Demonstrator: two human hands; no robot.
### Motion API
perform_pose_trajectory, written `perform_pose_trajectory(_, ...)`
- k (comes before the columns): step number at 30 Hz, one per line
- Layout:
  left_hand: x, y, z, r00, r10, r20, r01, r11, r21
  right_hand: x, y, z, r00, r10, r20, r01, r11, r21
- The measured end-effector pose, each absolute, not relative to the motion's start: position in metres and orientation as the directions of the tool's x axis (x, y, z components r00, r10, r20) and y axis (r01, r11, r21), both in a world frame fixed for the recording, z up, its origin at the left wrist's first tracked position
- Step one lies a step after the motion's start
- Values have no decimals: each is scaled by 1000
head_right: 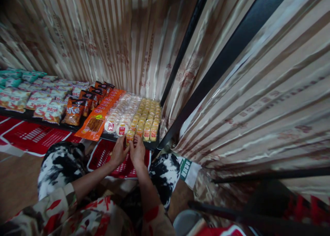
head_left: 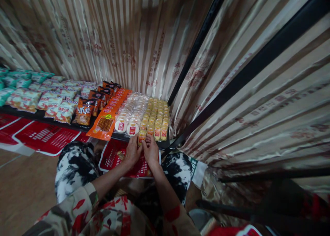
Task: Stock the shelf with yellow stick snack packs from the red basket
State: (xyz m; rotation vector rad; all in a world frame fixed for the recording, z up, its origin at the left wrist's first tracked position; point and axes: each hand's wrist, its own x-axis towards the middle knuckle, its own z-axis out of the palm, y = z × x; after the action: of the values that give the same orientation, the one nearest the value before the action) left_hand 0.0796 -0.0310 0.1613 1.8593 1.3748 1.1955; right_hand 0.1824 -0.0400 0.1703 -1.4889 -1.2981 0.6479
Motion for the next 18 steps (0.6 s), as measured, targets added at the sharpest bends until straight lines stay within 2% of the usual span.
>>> perform_pose_trajectory(8, 92, -37, 166, 117, 934, 337, 433, -353, 829, 193, -48, 165, 356, 907, 225, 387, 76, -919)
perform_pose_trajectory(14, 107, -40, 165, 181, 885, 429, 380, -465, 800, 202, -57, 162, 432, 859, 273, 549, -10, -836)
perform_pose_trajectory(18, 114, -36, 165, 219, 879, 424, 362, -477, 801, 205, -54, 161, 484, 828, 284, 572, -54, -818)
